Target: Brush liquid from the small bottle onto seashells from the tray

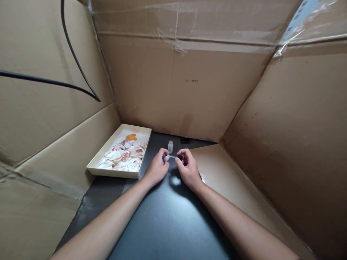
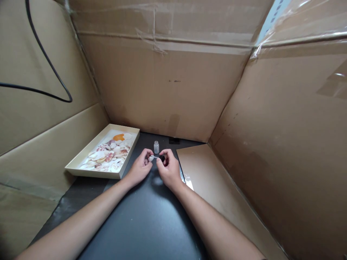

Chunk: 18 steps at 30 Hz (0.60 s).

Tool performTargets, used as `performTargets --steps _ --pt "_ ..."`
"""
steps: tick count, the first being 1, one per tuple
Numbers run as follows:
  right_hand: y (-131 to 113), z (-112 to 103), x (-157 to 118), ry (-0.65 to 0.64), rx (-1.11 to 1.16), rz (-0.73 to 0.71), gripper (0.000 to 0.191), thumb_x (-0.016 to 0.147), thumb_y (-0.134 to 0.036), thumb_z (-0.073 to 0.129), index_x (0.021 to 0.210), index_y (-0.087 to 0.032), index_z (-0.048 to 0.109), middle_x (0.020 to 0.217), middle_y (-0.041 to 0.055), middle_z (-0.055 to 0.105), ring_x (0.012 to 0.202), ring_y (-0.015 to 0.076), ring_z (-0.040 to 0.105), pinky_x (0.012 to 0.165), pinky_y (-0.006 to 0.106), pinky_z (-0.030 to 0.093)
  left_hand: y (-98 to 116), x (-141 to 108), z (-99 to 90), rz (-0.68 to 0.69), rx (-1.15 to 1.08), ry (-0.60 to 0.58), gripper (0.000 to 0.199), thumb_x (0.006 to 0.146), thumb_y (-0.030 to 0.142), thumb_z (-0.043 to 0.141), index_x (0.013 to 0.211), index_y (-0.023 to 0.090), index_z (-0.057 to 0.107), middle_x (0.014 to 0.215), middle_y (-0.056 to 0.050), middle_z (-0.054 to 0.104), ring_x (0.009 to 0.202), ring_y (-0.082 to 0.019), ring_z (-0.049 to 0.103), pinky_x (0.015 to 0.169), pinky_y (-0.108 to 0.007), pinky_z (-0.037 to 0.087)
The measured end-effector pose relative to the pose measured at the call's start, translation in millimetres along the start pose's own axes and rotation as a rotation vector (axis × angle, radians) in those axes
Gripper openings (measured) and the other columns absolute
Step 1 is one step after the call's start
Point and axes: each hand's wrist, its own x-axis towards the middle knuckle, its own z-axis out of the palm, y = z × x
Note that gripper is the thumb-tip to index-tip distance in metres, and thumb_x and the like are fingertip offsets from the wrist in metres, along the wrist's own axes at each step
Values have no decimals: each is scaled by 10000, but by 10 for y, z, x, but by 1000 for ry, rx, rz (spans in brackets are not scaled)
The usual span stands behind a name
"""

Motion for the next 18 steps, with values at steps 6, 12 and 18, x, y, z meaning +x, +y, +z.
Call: performTargets --steps 6,12,18 --pt "-1 -4 2 13 -20 12 121 779 -258 532 887 -213 500 643 -61 418 556 115 374 539 238 316 -13 7 1 11 -1 -10 276 716 53 456 948 199 482 808 38 489 636 -91 412 607 -207 341" --pt "1 -10 5 33 -40 33 128 766 -251 543 881 -213 502 626 -67 400 548 115 363 536 239 307 2 2 1 -32 -23 -11 317 732 70 464 1017 207 479 782 46 466 616 -89 419 595 -207 342" --pt "-2 -15 7 14 -18 20 124 780 -261 537 888 -212 501 628 -66 405 555 114 370 543 239 312 50 -1 -8 -48 -42 -2 293 736 81 467 1001 204 489 783 39 482 634 -96 431 615 -210 348"
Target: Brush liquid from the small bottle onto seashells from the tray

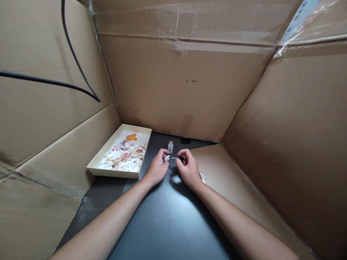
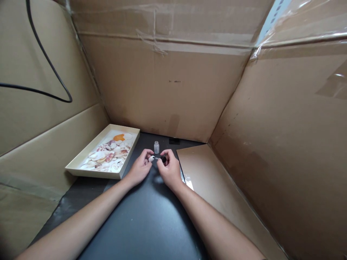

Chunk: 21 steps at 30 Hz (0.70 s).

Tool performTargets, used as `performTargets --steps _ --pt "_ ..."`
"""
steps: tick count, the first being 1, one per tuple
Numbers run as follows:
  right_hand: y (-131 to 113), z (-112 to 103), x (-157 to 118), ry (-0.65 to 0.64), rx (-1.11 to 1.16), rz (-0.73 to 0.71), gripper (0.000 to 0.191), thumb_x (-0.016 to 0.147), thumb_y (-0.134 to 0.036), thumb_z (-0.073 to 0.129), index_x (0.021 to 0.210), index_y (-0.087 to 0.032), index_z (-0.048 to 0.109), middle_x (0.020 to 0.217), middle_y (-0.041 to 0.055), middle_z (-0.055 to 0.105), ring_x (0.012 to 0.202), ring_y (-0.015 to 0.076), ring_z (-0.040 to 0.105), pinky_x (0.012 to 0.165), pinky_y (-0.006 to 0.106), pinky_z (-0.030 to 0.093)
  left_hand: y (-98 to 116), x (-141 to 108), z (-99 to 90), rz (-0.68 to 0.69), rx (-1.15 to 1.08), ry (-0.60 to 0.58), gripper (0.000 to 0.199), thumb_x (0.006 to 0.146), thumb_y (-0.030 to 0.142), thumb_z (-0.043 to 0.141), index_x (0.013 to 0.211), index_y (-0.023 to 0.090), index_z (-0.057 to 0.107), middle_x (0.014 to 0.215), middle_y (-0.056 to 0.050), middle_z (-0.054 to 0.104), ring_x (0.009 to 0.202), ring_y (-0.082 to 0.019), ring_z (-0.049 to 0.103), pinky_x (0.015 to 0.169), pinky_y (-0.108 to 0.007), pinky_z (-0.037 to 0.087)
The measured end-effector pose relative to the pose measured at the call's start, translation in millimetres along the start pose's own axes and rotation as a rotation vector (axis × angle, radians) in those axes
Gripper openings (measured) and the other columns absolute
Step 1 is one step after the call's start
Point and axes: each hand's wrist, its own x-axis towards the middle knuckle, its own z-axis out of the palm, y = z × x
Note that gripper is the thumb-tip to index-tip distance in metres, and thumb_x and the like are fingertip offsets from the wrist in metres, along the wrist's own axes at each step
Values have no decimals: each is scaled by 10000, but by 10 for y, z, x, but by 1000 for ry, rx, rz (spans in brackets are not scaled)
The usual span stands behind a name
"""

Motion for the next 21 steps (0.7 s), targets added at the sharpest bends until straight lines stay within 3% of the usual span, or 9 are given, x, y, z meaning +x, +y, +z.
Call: performTargets --steps 11,21 --pt "-13 -2 -5 -2 23 8 115 775 -246 515 884 -212 500 642 -60 418 561 115 359 546 239 312 23 14 -29 78 84 -29 297 753 45 424 954 209 570 946 -15 586 879 -155 537 797 -262 401" --pt "5 1 3 -24 21 13 116 804 -276 508 899 -210 506 645 -59 430 571 119 384 559 242 323 19 5 -18 -18 45 -11 280 755 59 463 987 190 549 917 -1 580 717 -117 500 684 -230 396"
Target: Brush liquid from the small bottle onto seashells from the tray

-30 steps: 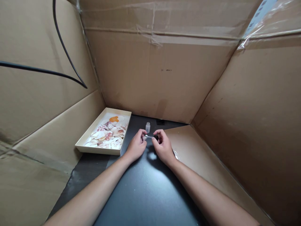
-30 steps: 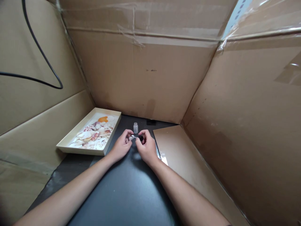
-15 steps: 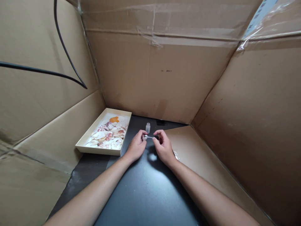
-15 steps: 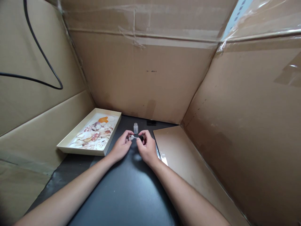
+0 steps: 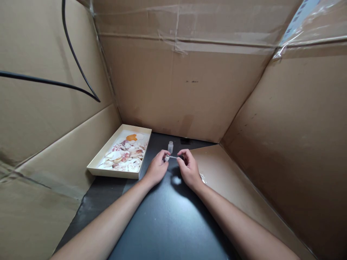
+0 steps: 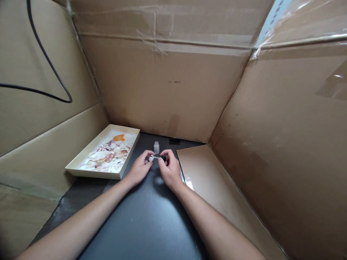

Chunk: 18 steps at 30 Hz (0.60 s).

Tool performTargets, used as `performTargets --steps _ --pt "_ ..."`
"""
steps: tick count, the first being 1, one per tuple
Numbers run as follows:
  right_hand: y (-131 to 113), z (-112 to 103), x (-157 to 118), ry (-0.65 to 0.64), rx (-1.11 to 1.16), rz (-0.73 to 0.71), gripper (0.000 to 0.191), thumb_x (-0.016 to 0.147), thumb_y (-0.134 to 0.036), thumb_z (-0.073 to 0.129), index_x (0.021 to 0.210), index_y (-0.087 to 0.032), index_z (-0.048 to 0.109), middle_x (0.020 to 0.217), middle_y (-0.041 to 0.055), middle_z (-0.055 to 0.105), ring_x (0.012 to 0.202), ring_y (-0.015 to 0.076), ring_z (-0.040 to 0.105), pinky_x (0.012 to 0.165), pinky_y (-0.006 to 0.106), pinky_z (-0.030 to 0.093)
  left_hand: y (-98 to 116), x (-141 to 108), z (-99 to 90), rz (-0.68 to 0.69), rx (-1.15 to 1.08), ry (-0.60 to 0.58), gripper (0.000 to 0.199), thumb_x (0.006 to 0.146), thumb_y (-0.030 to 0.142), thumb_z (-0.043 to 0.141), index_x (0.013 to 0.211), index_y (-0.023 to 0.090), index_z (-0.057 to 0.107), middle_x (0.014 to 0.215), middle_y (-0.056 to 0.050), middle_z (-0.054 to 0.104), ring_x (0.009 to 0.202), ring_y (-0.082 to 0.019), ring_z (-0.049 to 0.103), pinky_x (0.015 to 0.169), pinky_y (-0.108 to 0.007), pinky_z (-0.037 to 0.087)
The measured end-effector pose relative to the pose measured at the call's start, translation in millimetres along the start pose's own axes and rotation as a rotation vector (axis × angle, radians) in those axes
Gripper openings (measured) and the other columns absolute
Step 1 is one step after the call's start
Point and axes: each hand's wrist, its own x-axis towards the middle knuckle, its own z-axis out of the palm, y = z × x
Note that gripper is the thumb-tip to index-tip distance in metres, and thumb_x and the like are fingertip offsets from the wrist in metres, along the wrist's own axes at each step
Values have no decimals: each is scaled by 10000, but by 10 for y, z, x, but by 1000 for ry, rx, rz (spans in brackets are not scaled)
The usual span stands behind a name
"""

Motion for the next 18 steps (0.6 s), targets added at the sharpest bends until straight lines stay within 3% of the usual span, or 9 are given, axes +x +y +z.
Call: performTargets --steps 7,14,18 --pt "-9 2 -2 -2 -5 -3 107 796 -268 508 887 -211 506 644 -57 430 568 117 379 557 240 322 -1 7 -5 -12 -25 3 267 750 81 474 978 197 549 914 -2 588 769 -132 528 710 -235 407" --pt "-22 0 -7 8 -8 6 115 773 -256 519 880 -216 507 627 -63 418 552 117 366 539 238 312 13 1 3 -27 -35 -3 243 764 123 496 995 191 525 816 31 551 575 -85 437 582 -207 359" --pt "-28 -1 -13 -2 -15 -7 133 755 -243 545 879 -217 504 607 -72 377 545 117 358 528 236 299 31 -5 5 -19 -11 -1 242 757 124 506 989 189 525 825 29 545 564 -78 406 566 -201 339"
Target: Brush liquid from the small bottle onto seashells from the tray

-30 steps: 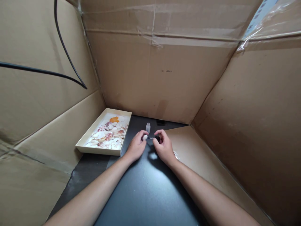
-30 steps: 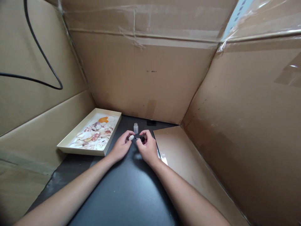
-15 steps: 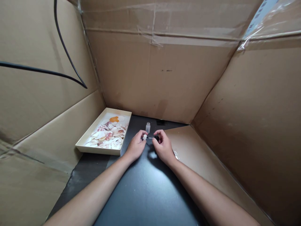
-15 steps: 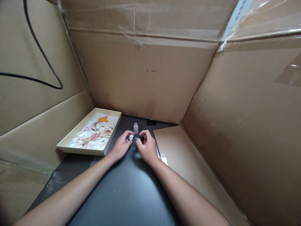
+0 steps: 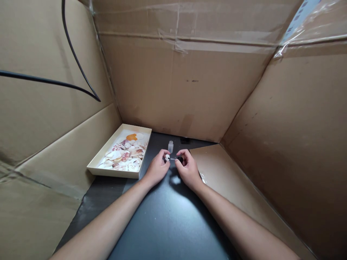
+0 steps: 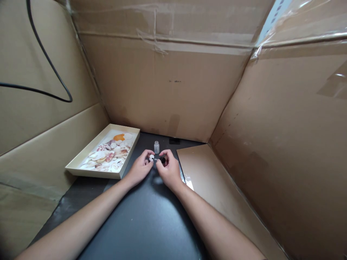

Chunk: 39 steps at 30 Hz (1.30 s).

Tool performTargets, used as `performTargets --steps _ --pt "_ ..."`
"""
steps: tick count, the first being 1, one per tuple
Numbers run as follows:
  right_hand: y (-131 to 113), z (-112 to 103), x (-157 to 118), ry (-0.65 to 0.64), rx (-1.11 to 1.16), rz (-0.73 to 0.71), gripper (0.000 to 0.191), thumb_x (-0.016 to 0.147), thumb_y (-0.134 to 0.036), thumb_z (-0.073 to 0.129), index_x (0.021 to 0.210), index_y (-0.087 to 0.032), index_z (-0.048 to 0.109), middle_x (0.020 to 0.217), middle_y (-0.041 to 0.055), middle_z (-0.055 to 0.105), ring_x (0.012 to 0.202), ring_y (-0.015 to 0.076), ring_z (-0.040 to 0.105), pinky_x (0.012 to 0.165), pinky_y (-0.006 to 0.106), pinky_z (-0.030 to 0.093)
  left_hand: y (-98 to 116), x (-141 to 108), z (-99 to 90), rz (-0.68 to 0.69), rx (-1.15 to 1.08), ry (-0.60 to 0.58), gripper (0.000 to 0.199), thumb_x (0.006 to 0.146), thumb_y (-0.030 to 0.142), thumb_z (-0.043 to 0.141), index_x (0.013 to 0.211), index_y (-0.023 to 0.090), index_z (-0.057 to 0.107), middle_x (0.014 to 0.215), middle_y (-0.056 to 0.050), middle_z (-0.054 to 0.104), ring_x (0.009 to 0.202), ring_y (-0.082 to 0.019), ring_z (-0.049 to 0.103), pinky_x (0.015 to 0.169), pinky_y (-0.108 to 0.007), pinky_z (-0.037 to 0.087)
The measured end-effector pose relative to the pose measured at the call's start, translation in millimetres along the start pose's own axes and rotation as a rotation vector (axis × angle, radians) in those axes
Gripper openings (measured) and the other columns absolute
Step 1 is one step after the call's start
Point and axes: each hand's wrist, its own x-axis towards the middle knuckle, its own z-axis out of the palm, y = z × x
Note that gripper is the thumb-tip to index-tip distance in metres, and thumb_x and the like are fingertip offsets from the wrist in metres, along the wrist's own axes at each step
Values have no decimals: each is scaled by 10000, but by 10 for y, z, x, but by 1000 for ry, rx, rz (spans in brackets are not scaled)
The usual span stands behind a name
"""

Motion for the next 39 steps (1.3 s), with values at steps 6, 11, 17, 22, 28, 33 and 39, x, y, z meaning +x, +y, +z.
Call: performTargets --steps 6,11,17,22,28,33,39 --pt "25 2 6 14 35 -16 113 798 -269 516 896 -212 506 648 -58 425 567 118 382 552 241 322 3 -6 4 10 26 5 218 762 138 511 974 189 515 782 35 530 571 -84 401 568 -200 334" --pt "41 1 15 35 7 20 120 773 -252 531 884 -214 505 638 -61 414 554 117 367 539 240 313 -23 -5 7 15 34 -1 218 759 144 512 970 197 508 780 36 529 570 -86 414 567 -201 334" --pt "33 2 16 22 -1 13 136 755 -249 541 881 -215 503 626 -65 397 557 119 367 542 241 312 -27 -5 0 37 38 -13 230 782 163 503 1008 199 510 792 32 535 561 -88 408 564 -205 335" --pt "5 0 8 13 27 22 114 783 -271 514 879 -211 504 639 -59 419 566 119 366 554 244 315 -1 -15 0 27 54 -21 237 785 165 507 1020 194 510 775 36 531 557 -88 407 565 -211 343" --pt "-7 1 5 34 10 23 132 740 -241 531 864 -212 498 621 -67 394 547 115 339 533 242 297 -40 -4 25 70 71 11 212 795 184 518 1007 190 523 796 18 546 617 -99 458 600 -215 374" --pt "-7 0 1 12 35 -9 128 769 -268 535 879 -210 503 631 -64 408 549 112 358 535 237 305 -47 1 25 70 107 3 190 793 204 528 982 188 517 777 20 532 634 -107 459 610 -224 373" --pt "-8 -3 -3 44 13 -8 135 749 -240 537 876 -208 502 627 -68 393 543 108 339 523 233 293 -24 -9 19 63 148 4 129 791 246 546 898 192 498 725 35 502 628 -108 447 601 -222 354"
